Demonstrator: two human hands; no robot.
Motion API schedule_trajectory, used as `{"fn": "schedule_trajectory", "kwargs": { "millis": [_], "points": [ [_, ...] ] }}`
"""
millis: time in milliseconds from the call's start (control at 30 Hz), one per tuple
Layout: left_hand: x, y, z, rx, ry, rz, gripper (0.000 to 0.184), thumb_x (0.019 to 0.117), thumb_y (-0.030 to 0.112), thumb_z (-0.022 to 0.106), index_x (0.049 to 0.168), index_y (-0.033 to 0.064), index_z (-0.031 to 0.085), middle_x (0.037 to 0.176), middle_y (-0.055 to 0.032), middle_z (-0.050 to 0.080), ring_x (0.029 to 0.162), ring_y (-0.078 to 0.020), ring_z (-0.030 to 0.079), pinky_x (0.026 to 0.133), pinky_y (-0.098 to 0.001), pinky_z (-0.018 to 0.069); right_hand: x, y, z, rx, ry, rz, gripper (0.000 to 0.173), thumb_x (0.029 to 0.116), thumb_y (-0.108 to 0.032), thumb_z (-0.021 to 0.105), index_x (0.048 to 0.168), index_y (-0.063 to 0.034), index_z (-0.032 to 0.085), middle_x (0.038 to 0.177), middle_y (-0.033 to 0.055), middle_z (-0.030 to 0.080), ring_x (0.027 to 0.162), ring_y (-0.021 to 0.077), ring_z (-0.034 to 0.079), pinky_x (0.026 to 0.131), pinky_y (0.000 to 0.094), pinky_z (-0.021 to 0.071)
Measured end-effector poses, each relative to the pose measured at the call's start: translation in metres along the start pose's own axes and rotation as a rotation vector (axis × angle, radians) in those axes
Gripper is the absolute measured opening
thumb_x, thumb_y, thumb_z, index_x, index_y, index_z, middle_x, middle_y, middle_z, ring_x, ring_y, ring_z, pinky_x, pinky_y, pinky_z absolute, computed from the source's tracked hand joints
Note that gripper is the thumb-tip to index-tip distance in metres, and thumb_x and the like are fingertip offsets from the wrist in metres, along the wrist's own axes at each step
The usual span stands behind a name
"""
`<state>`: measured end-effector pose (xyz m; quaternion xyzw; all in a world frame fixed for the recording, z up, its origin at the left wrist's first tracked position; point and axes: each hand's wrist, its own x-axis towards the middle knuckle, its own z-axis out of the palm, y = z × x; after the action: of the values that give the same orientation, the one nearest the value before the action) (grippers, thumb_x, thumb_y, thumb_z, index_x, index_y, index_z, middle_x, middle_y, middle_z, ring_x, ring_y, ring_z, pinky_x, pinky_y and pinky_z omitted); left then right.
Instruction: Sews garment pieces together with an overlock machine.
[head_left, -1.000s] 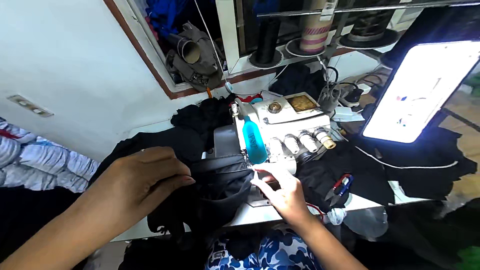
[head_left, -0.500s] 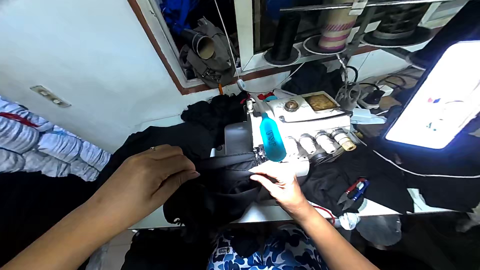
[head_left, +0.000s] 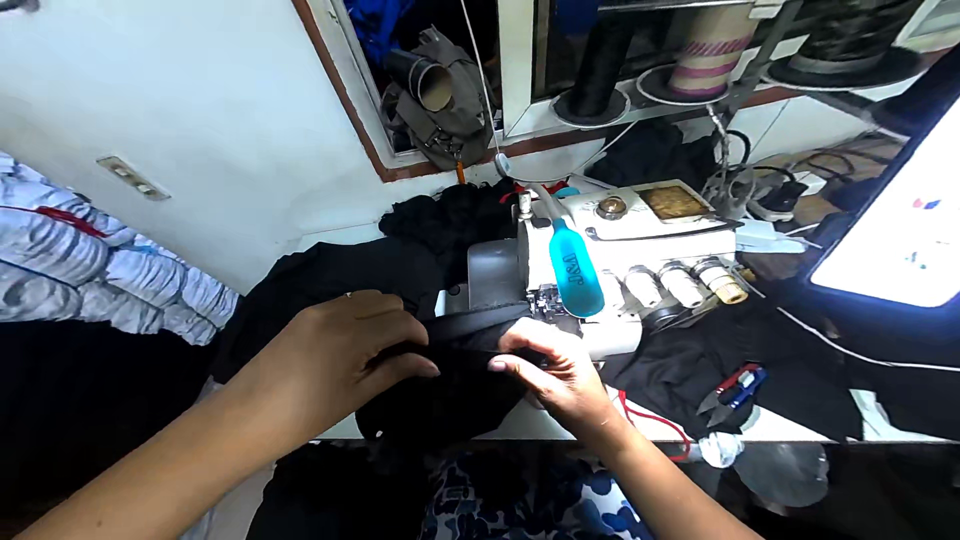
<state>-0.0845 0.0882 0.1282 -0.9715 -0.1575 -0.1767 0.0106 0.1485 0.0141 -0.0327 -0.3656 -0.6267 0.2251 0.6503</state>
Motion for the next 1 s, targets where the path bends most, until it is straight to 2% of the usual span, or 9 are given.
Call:
{"fn": "schedule_trajectory", "kwargs": {
  "millis": [167,367,500,567,667,800,867,933,1000],
  "points": [
    [-0.002,0.002,0.007,0.054,0.047,-0.021,0.031,0.1025,0.032,0.053,0.088,0.0148,0.074,0.077,0.007,0.06,0.075,-0.0037,0.058,0.066,-0.0178,0.0467,-0.004,0.0,0.001,-0.101,0.02,-0.052,0.012,0.0979,-0.013,0.063,0.092,-0.0054,0.07,0.087,-0.0014,0.065,0.085,0.004,0.062,0.079,0.0192,0.0523],
    [-0.002,0.003,0.01,0.046,0.07,-0.026,0.031,0.1033,0.03,0.052,0.088,0.0129,0.073,0.078,0.0051,0.06,0.077,-0.005,0.059,0.068,-0.0183,0.0476,-0.006,0.005,0.008,-0.377,0.098,-0.208,0.021,0.1041,-0.017,0.053,0.092,-0.0045,0.066,0.084,0.003,0.062,0.084,0.0096,0.06,0.081,0.0243,0.0495],
    [-0.003,0.003,0.01,0.047,0.067,-0.042,0.032,0.1037,0.032,0.051,0.088,0.014,0.072,0.077,0.0063,0.059,0.076,-0.0037,0.058,0.067,-0.0173,0.0468,-0.009,0.008,0.011,-0.4,0.142,-0.221,0.024,0.105,-0.015,0.051,0.088,-0.0033,0.063,0.081,0.0045,0.059,0.082,0.0104,0.059,0.078,0.0238,0.0486],
    [-0.004,0.003,0.01,0.05,0.067,-0.042,0.032,0.1039,0.032,0.051,0.087,0.014,0.072,0.077,0.0066,0.058,0.075,-0.0036,0.057,0.066,-0.0175,0.0461,-0.008,0.007,0.01,-0.36,0.129,-0.228,0.023,0.1047,-0.017,0.053,0.089,-0.0031,0.064,0.082,0.0038,0.06,0.082,0.0084,0.06,0.078,0.021,0.05],
    [-0.005,0.001,0.009,0.038,0.059,-0.023,0.032,0.1039,0.032,0.05,0.087,0.0138,0.071,0.077,0.0065,0.057,0.075,-0.0034,0.056,0.066,-0.0174,0.0454,-0.007,0.006,0.004,-0.288,0.057,-0.236,0.017,0.1011,-0.018,0.062,0.1,-0.003,0.069,0.092,0.003,0.067,0.09,0.0072,0.064,0.084,0.021,0.0532],
    [-0.006,-0.005,0.007,0.004,0.028,-0.011,0.032,0.1037,0.034,0.051,0.088,0.0152,0.072,0.077,0.0082,0.057,0.075,-0.0016,0.055,0.066,-0.0161,0.0446,-0.009,0.009,-0.003,-0.186,0.016,-0.209,0.014,0.0989,-0.013,0.065,0.098,-0.0022,0.073,0.09,0.0024,0.07,0.089,0.0062,0.066,0.083,0.0208,0.0548],
    [-0.005,-0.004,0.006,-0.009,0.018,-0.006,0.032,0.1037,0.035,0.051,0.087,0.0161,0.072,0.077,0.0091,0.058,0.076,-0.0008,0.055,0.067,-0.0156,0.0445,-0.009,0.004,-0.003,-0.267,0.062,-0.209,0.015,0.0994,-0.015,0.064,0.099,-0.0033,0.073,0.093,0.0021,0.071,0.092,0.0062,0.066,0.086,0.0219,0.0553],
    [-0.004,-0.002,0.005,-0.031,0.027,0.011,0.032,0.1035,0.035,0.052,0.087,0.0153,0.072,0.078,0.0087,0.058,0.076,-0.0006,0.056,0.068,-0.0152,0.0448,-0.011,-0.009,0.001,-0.43,0.115,-0.24,0.017,0.1006,-0.02,0.063,0.106,-0.007,0.072,0.104,0.003,0.073,0.105,0.0104,0.067,0.096,0.0294,0.0526],
    [-0.003,0.002,0.004,-0.039,0.017,0.029,0.031,0.1037,0.034,0.053,0.089,0.0151,0.072,0.079,0.0083,0.059,0.078,-0.0007,0.057,0.068,-0.0148,0.0458,-0.017,-0.024,0.011,-0.487,0.1,-0.263,0.017,0.1009,-0.026,0.064,0.106,-0.011,0.069,0.106,0.0022,0.069,0.107,0.011,0.065,0.095,0.0283,0.053]
  ]
}}
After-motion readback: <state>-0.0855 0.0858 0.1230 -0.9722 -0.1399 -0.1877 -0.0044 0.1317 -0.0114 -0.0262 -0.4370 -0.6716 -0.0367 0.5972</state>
